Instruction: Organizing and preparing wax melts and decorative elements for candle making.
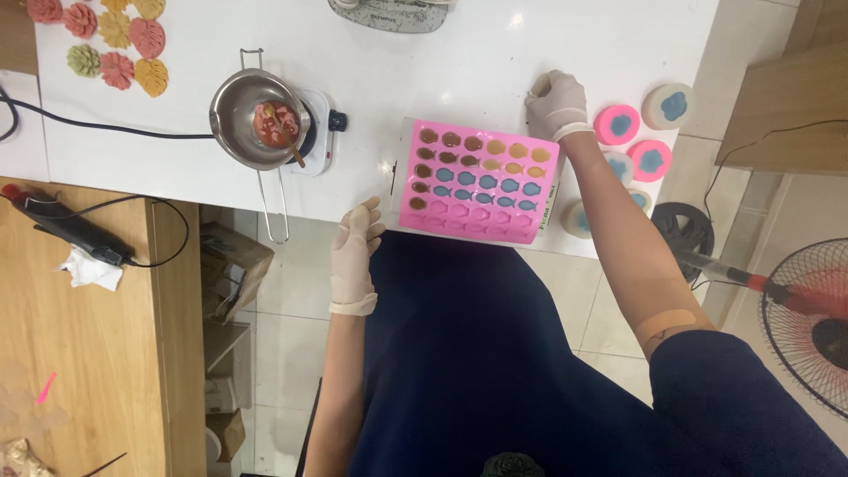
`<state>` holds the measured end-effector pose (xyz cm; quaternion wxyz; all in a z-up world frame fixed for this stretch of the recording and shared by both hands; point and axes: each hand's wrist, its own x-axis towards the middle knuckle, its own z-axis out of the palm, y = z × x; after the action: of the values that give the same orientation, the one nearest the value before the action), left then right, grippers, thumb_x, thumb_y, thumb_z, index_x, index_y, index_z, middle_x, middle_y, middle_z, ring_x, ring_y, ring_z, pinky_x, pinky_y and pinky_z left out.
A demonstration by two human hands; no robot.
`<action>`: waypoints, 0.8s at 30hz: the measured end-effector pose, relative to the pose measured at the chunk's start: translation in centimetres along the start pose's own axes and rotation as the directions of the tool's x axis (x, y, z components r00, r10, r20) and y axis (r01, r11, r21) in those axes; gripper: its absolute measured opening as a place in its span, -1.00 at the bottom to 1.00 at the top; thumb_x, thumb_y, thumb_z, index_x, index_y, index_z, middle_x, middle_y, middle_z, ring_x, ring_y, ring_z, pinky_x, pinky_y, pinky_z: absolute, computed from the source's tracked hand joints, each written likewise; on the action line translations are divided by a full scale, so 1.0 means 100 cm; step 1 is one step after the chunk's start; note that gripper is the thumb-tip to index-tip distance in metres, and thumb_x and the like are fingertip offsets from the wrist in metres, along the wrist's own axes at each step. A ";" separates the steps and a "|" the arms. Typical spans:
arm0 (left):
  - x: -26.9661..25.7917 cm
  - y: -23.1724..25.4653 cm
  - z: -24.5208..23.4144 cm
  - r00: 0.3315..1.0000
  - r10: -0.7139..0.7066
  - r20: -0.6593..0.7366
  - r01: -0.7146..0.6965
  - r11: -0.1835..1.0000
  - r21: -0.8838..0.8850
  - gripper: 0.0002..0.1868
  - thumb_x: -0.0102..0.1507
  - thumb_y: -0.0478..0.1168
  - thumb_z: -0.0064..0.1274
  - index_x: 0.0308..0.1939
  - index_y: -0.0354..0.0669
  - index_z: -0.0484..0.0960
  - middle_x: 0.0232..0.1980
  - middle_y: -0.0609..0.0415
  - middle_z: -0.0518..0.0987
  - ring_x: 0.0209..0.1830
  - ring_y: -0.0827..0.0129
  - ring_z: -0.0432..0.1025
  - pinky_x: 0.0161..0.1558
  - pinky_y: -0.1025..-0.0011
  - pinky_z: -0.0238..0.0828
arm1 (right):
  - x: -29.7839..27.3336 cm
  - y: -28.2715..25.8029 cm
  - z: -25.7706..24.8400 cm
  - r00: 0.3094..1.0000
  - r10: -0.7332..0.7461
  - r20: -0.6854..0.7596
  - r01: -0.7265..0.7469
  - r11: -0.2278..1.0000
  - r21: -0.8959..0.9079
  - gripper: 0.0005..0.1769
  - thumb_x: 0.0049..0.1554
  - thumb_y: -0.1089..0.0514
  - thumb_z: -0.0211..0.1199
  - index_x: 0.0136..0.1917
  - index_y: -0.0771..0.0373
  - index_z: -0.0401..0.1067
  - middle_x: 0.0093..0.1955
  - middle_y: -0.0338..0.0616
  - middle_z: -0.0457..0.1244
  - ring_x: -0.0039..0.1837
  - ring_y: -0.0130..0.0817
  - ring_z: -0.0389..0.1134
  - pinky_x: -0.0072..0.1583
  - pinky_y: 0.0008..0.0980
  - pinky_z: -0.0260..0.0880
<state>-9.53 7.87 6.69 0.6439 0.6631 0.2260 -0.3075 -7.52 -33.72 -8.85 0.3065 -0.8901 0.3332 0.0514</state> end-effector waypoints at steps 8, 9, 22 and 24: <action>0.025 -0.001 0.015 0.999 0.038 0.027 -0.037 0.999 -0.032 -0.52 0.38 0.10 -0.04 0.24 -0.08 0.61 0.02 0.20 0.59 -0.14 0.60 0.41 -0.05 0.53 0.33 | -0.033 -0.025 -0.068 0.981 -0.128 -0.145 0.159 0.962 0.222 -0.85 0.13 0.18 0.43 -0.01 0.23 0.63 -0.11 -0.08 0.35 -0.11 -0.37 0.36 -0.02 -0.39 0.43; 0.030 0.002 0.019 0.998 0.041 0.037 -0.040 0.999 -0.026 -0.52 0.38 0.09 -0.04 0.24 -0.09 0.61 0.02 0.20 0.59 -0.13 0.61 0.41 -0.07 0.54 0.33 | -0.041 -0.029 -0.078 0.922 -0.300 -0.246 0.341 0.928 0.148 -0.85 0.13 0.25 0.47 0.01 0.24 0.68 -0.08 0.03 0.28 -0.11 -0.34 0.30 -0.05 -0.38 0.41; 0.072 0.010 0.043 0.874 0.206 0.439 -0.200 0.978 -0.060 -0.48 0.47 0.02 -0.13 0.35 -0.28 0.50 0.16 0.07 0.61 0.11 0.47 0.46 0.14 0.45 0.41 | -0.210 -0.141 -0.115 1.000 0.006 -0.031 0.018 0.688 0.725 -0.81 0.28 0.32 0.22 0.15 0.32 0.55 0.18 -0.19 0.39 0.15 -0.58 0.40 0.26 -0.54 0.45; 0.081 0.005 0.036 0.883 0.162 0.440 -0.178 0.984 -0.004 -0.51 0.49 -0.02 -0.12 0.36 -0.29 0.55 0.09 0.09 0.59 0.01 0.48 0.38 0.04 0.46 0.35 | -0.223 -0.176 -0.110 0.992 0.126 -0.034 -0.058 0.657 0.752 -0.78 0.17 0.32 0.23 0.11 0.24 0.46 0.13 -0.32 0.39 -0.01 -0.64 0.35 0.09 -0.52 0.48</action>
<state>-3.90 3.45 1.47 0.6904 0.6058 0.0107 -0.3952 -15.01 -17.15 15.61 0.6282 -0.6688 0.3817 -0.1114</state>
